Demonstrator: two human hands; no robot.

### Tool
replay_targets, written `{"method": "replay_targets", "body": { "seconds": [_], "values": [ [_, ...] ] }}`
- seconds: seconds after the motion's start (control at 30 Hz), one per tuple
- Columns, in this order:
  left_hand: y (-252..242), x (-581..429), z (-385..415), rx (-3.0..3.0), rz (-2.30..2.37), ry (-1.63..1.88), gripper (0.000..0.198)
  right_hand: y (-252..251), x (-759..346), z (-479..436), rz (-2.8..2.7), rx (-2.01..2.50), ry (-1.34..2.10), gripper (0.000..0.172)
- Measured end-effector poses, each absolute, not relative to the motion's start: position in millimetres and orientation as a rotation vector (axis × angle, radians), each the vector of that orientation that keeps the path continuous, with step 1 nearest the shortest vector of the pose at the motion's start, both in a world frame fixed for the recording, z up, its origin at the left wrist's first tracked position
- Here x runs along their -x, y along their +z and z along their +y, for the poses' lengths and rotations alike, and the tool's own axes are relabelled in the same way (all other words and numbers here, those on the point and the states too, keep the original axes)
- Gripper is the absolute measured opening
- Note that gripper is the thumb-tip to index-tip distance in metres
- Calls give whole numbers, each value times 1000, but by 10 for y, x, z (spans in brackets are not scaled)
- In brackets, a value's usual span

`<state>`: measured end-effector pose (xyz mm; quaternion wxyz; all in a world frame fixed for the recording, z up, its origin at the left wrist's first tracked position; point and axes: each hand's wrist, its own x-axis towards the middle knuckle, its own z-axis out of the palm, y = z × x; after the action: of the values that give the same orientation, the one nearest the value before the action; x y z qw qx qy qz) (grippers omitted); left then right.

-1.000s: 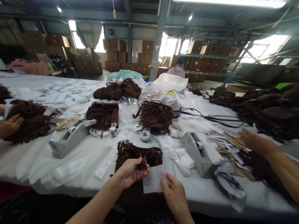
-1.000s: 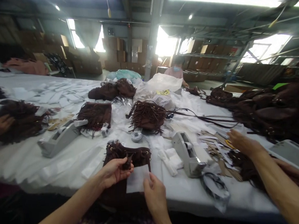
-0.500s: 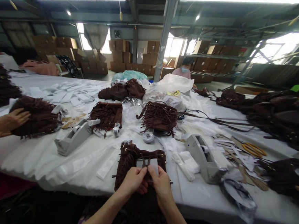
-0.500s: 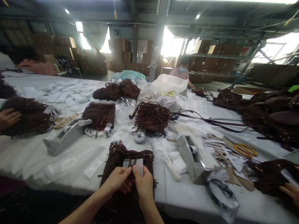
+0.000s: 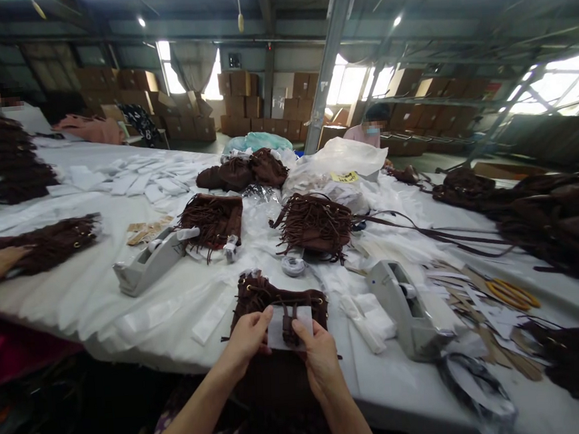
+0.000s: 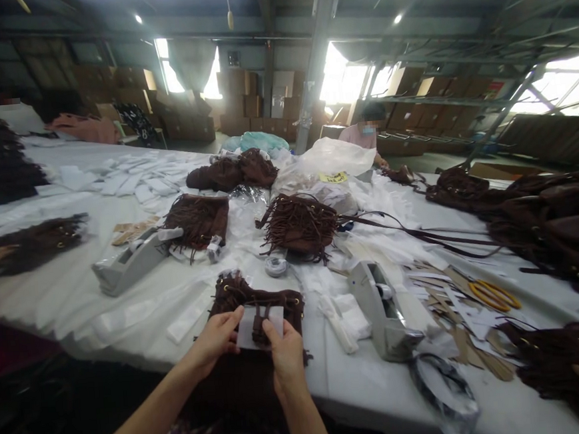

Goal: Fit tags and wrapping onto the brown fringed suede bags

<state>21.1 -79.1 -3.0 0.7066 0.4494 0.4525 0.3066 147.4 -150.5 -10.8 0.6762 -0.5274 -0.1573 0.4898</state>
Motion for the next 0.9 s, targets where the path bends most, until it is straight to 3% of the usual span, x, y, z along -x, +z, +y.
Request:
{"method": "replay_targets", "body": {
  "seconds": [0.27, 0.43, 0.57, 0.73, 0.9],
  "values": [
    [-91, -568, -912, -1020, 824, 724, 55, -161, -1575, -1565, -632, 1412, 868, 44],
    [-256, -691, -1015, -1107, 872, 864, 43, -183, -1525, -1614, -991, 1808, 204, 30],
    [-346, -714, -1014, -1169, 976, 935, 35, -284, -1441, -1608, -1306, 1819, -151, 36],
    [-320, -722, -1043, -1186, 1027, 944, 37, -353, -1362, -1674, -1504, 1720, -129, 36],
    [-255, -677, -1077, -1198, 1010, 937, 35, -249, -1299, -1775, -1541, 1644, 69, 49]
  ]
}}
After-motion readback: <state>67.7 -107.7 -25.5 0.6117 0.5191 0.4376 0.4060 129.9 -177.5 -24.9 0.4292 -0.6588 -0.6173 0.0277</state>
